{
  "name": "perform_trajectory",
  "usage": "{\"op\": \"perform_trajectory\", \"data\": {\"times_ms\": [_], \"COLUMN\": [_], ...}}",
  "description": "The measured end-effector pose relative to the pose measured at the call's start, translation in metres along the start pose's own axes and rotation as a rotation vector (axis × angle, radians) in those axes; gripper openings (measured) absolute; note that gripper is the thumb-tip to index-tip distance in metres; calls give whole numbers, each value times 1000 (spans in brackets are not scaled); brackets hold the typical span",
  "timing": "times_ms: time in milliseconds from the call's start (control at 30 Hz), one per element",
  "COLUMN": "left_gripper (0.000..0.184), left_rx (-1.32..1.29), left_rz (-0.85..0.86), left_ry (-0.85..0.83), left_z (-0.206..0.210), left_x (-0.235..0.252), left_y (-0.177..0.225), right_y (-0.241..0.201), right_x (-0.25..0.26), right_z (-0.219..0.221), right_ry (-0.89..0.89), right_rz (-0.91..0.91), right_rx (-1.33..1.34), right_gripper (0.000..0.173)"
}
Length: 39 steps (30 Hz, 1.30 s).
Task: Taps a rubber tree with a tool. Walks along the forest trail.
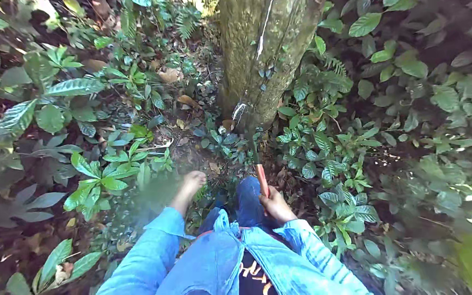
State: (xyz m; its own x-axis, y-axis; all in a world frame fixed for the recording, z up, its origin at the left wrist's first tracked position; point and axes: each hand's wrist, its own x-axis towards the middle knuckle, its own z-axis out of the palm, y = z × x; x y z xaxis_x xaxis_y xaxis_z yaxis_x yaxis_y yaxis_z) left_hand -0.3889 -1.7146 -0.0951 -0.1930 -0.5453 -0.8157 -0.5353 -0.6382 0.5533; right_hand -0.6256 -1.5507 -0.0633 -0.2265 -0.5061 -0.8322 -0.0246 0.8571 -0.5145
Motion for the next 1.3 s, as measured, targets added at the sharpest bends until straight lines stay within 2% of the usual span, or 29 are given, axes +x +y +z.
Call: {"op": "perform_trajectory", "data": {"times_ms": [133, 200, 300, 433, 533, 733, 833, 1033, 1200, 1300], "left_gripper": [45, 47, 42, 38, 38, 42, 42, 44, 44, 44], "left_rx": [-217, -385, -527, -590, -568, -396, -283, -110, -20, -48], "left_rz": [5, -17, -64, -84, -96, -162, -173, -131, -115, -120], "left_ry": [-151, -118, -22, -18, -67, -200, -263, -303, -316, -249], "left_z": [40, 51, 55, 62, 81, 122, 134, 151, 155, 153], "left_x": [9, 14, 31, 66, 97, 159, 196, 278, 314, 318], "left_y": [26, 36, 53, 80, 103, 132, 141, 140, 139, 131], "right_y": [-45, -60, -77, -91, -90, -79, -66, -45, -51, -57], "right_x": [28, 43, 70, 97, 115, 159, 197, 286, 314, 313], "right_z": [32, 43, 44, 29, 16, 6, 17, 43, 51, 50], "right_ry": [-278, -362, -415, -432, -387, -155, -2, 176, 185, 116], "right_rz": [-59, -127, -165, -116, -41, 59, 27, -24, -6, -3], "right_rx": [-191, -282, -358, -294, -164, 37, 210, 367, 477, 489], "right_gripper": [39, 40, 38, 45, 55, 50, 37, 39, 39, 38]}}
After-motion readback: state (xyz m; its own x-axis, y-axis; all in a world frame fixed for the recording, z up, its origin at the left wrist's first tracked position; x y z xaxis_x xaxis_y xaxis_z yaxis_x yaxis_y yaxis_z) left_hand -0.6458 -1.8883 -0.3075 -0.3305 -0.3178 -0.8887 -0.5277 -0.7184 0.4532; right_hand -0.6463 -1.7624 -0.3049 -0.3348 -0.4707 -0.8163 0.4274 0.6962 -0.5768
